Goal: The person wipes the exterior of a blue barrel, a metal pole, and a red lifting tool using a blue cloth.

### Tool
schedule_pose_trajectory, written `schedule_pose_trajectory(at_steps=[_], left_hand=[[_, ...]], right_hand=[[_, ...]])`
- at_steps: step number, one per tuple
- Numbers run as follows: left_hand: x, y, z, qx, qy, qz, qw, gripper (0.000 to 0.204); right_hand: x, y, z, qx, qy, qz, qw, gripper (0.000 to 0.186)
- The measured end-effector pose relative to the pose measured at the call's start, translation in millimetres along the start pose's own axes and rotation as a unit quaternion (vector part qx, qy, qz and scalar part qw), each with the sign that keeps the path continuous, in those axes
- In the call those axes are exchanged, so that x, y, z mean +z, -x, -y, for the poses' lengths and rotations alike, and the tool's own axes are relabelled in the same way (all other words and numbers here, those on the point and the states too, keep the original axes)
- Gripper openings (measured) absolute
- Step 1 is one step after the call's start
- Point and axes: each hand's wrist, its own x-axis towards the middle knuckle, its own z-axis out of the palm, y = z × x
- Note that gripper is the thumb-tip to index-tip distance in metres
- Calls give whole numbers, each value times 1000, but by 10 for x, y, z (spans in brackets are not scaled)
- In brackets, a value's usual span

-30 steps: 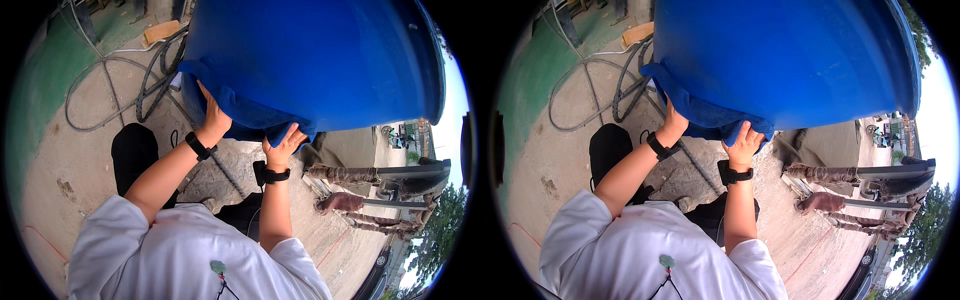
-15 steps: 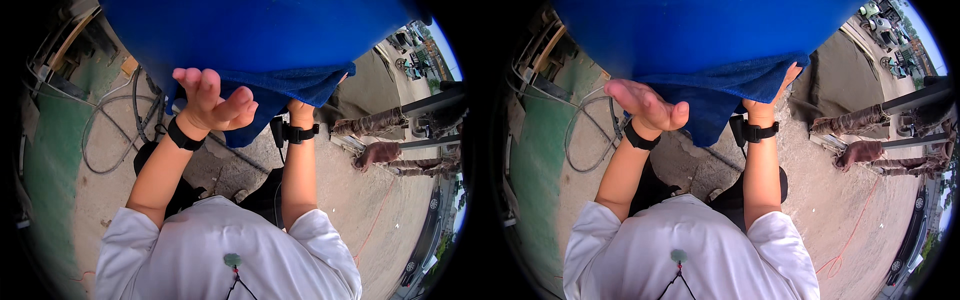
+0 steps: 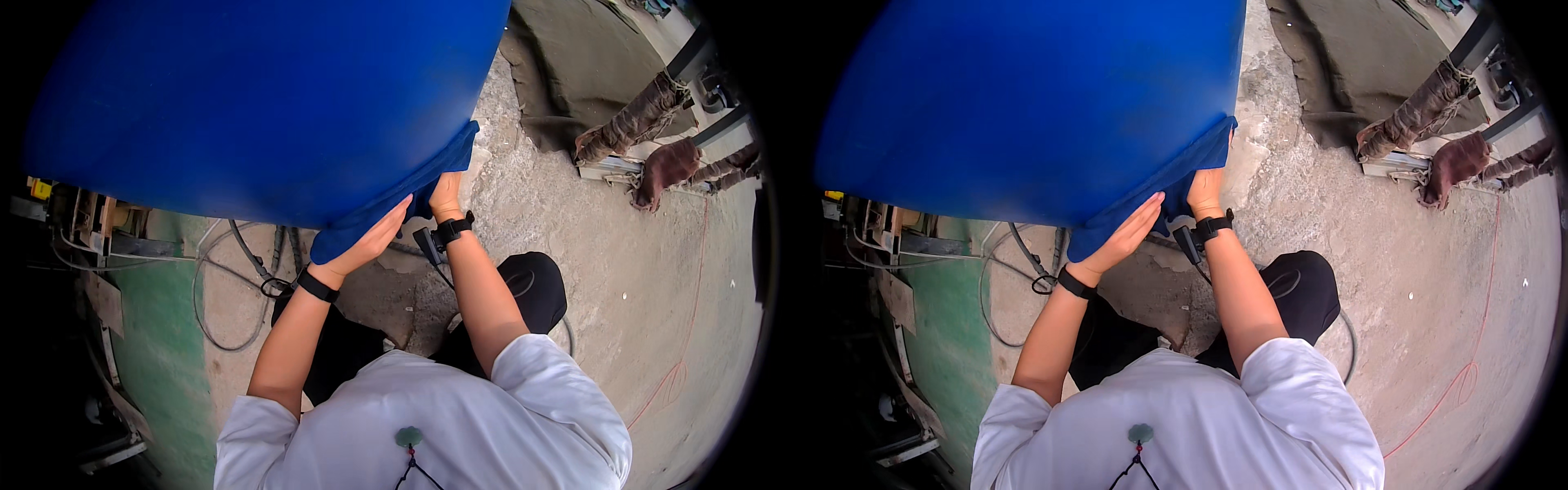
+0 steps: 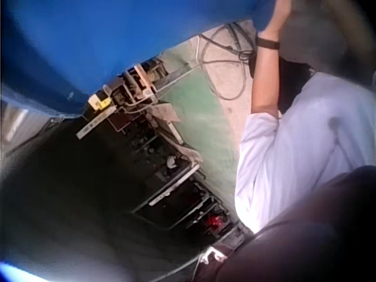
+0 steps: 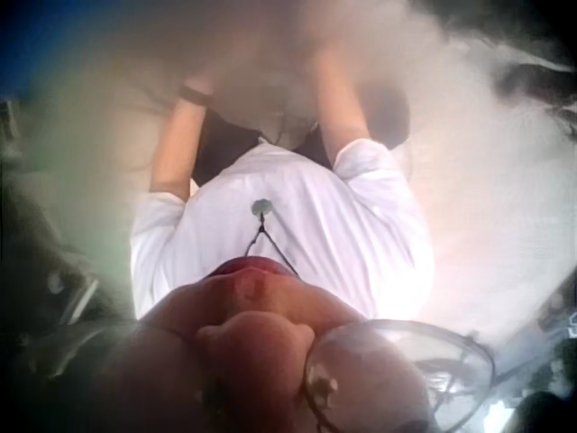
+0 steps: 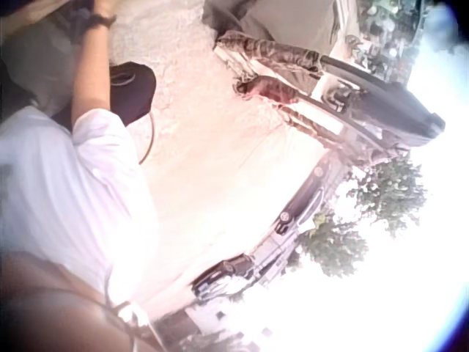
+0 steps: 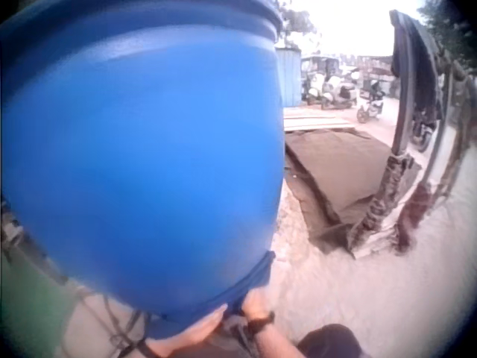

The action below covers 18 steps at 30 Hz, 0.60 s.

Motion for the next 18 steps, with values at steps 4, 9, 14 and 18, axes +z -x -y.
schedule_pose_trajectory(at_steps=[4,9,14,18], left_hand=[[189,205,-49,-12,32,8,999,30],[285,745,3,-80,101,51,990,27],[249,752,-1,-134,93,-28,986,32],[-62,500,100,-174,9,-125,977,27]], right_hand=[[309,630,-177,140,9,-39,989,56],[800,1331,94,529,-400,-108,741,48],[847,1148,160,364,-154,-103,913,56],[258,231,807,35,-90,-104,990,66]])
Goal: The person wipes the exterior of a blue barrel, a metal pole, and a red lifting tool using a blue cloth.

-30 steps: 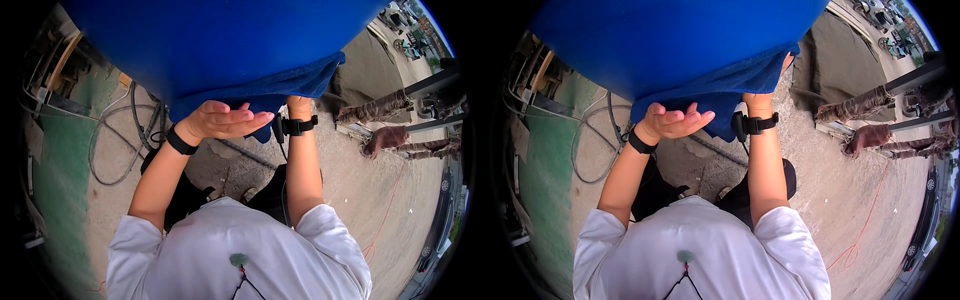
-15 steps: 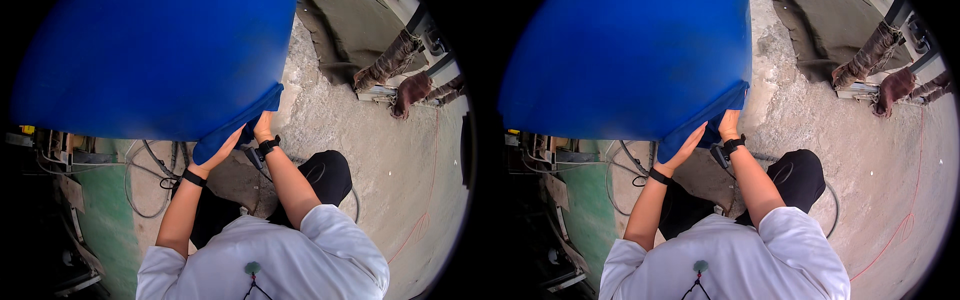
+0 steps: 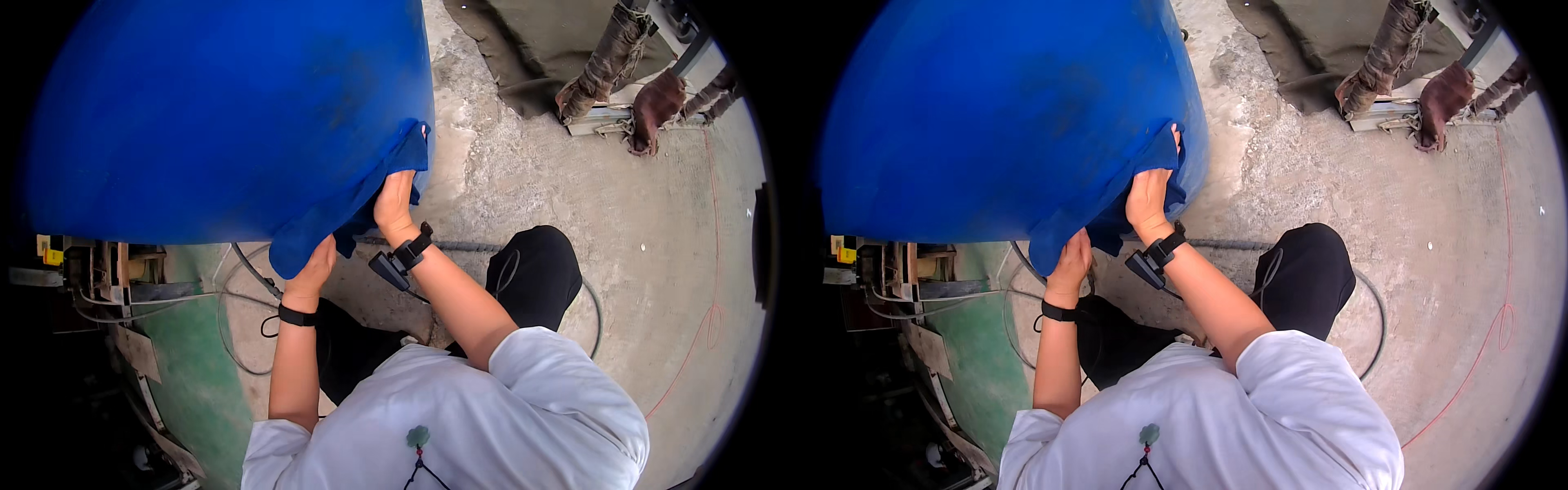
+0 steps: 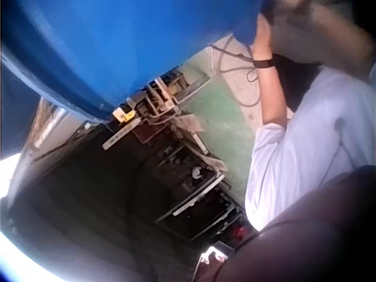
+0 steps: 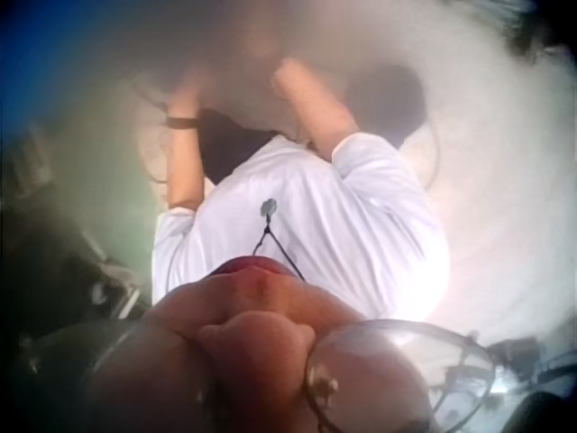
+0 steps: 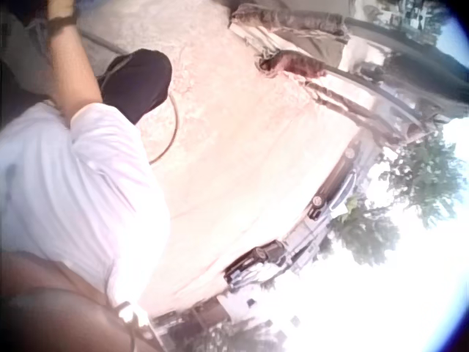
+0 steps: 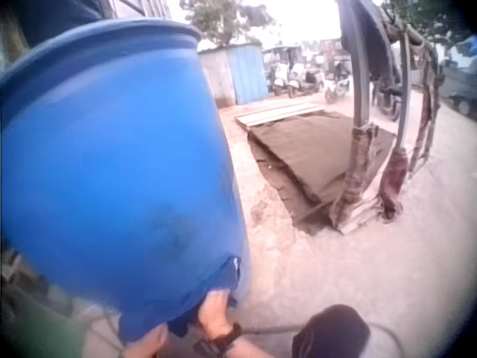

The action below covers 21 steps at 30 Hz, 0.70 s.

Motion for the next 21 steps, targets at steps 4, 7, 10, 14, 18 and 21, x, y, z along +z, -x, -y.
schedule_pose_trajectory(at_steps=[4,7,10,14,18,21], left_hand=[[-422,-792,-147,27,-23,-40,999,28],[-661,-1438,-333,23,4,-96,995,37],[-657,-1794,-392,34,30,-181,982,46],[-604,-1829,-481,16,-6,-123,992,47],[-386,-1775,-616,23,21,-91,995,51],[-149,-1598,-712,31,-15,5,999,50]], right_hand=[[-209,-1126,717,-229,37,103,967,63],[-215,-1947,960,-212,16,195,958,64],[-294,-2330,1288,-67,-10,272,960,65],[-337,-2468,1312,76,-43,307,948,66],[-425,-2429,940,165,-77,281,942,67],[-434,-2267,527,235,-116,245,934,68]])
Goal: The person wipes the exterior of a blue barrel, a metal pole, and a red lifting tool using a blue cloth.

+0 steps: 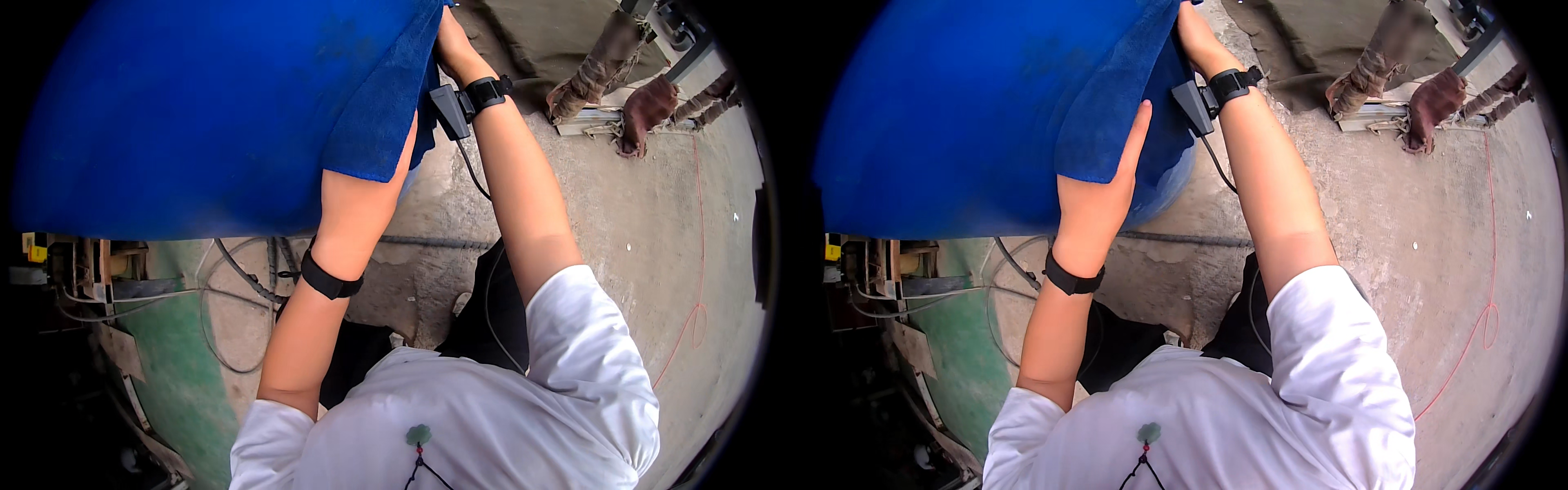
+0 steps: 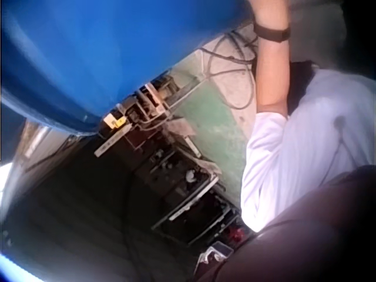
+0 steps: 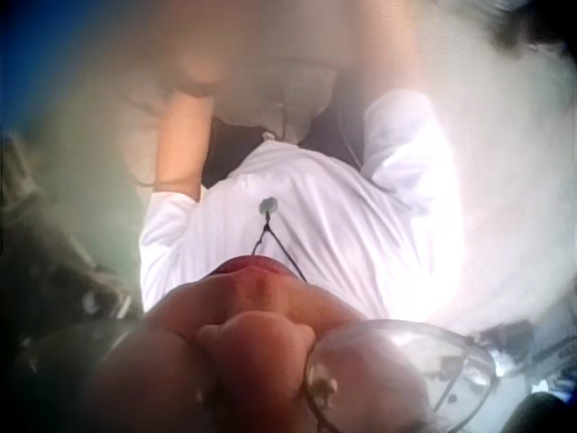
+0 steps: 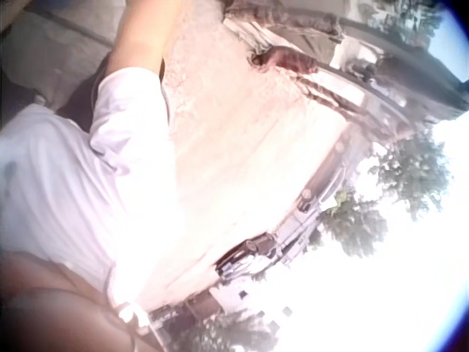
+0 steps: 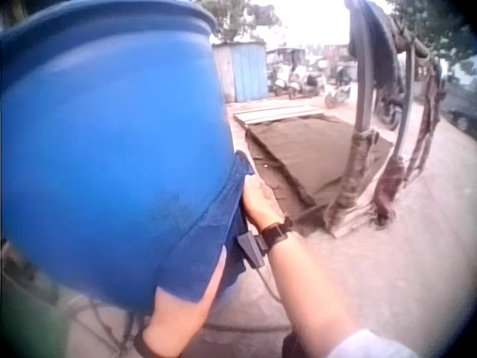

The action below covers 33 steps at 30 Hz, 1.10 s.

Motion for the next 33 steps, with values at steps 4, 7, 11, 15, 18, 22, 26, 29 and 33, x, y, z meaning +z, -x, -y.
schedule_pose_trajectory(at_steps=[4,7,11,15,18,22,26,29,33], left_hand=[[425,410,-99,38,-33,99,994,48],[675,786,-138,46,-42,169,984,49],[949,1280,-151,58,-43,234,969,53],[1104,1713,-136,46,28,250,967,54],[1058,1964,-87,58,-5,283,957,56],[942,2535,126,-60,83,213,972,47],[657,2697,428,-192,1,-32,981,38],[306,2411,797,-266,9,-53,962,53],[-167,1418,1000,-328,162,-201,909,63]], right_hand=[[-95,-39,-816,26,-118,-47,992,65],[-98,2,-1458,70,-150,-88,982,63],[-53,285,-1996,122,-231,-100,960,62],[-5,641,-2889,155,-234,-168,945,70],[214,1102,-3318,213,-271,-192,919,67],[1145,1653,-3131,146,-89,-268,948,59],[1602,1897,-2444,-170,233,-193,938,66],[1583,1630,-1636,-308,270,-170,896,72],[1612,1576,-974,-490,360,-135,783,90]])
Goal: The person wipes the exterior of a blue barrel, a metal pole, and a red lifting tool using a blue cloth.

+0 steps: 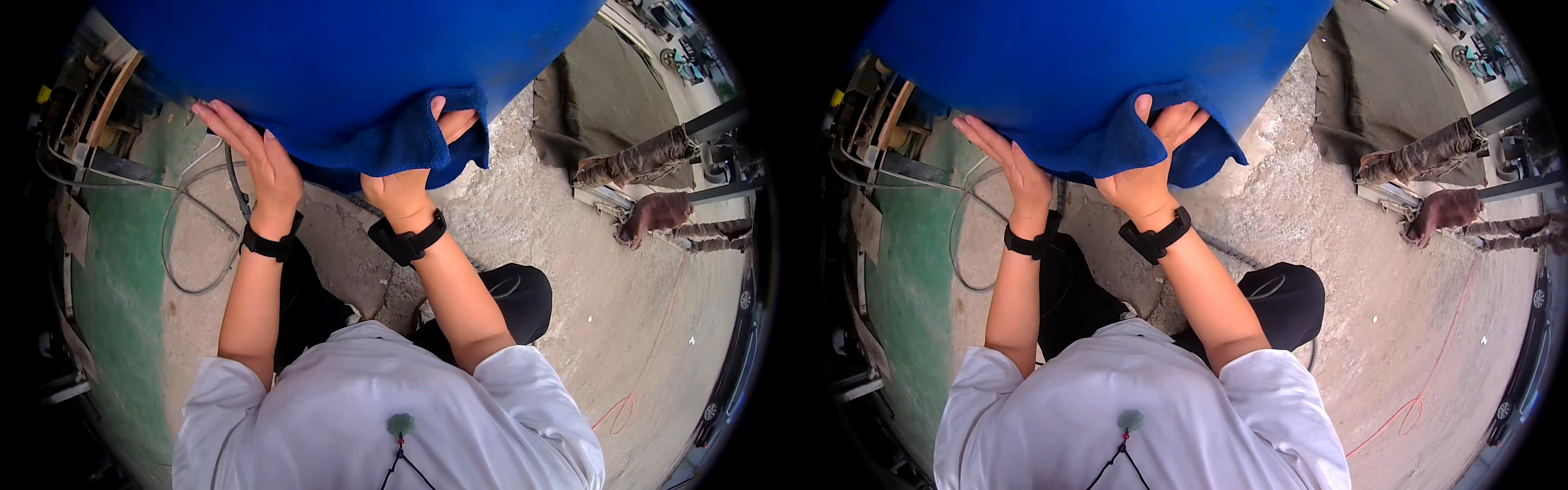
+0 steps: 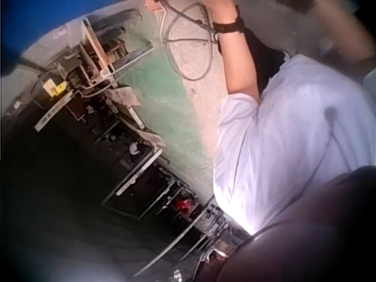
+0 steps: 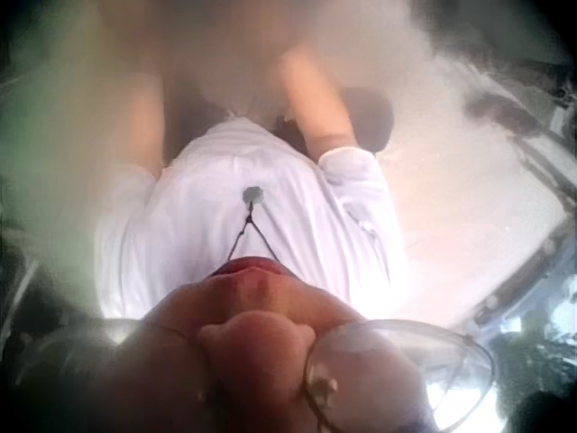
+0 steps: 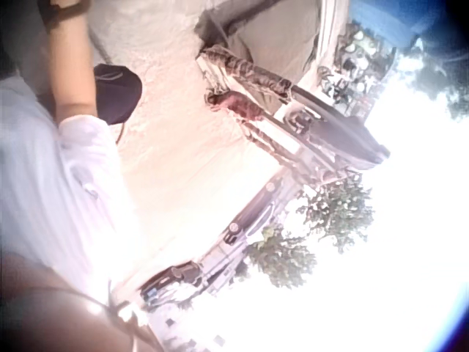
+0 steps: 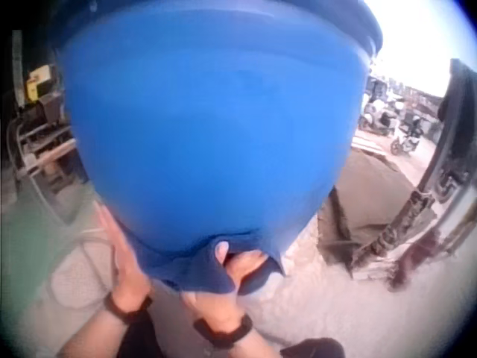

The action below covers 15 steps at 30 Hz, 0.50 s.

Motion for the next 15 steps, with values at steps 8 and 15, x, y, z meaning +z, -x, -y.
schedule_pose_trajectory(at_steps=[8,15], left_hand=[[19,58,306,3,-82,-140,987,74],[333,303,857,-131,-82,-189,970,66]], right_hand=[[98,-922,876,-358,103,138,918,55],[527,-928,1354,-496,347,318,729,50]])
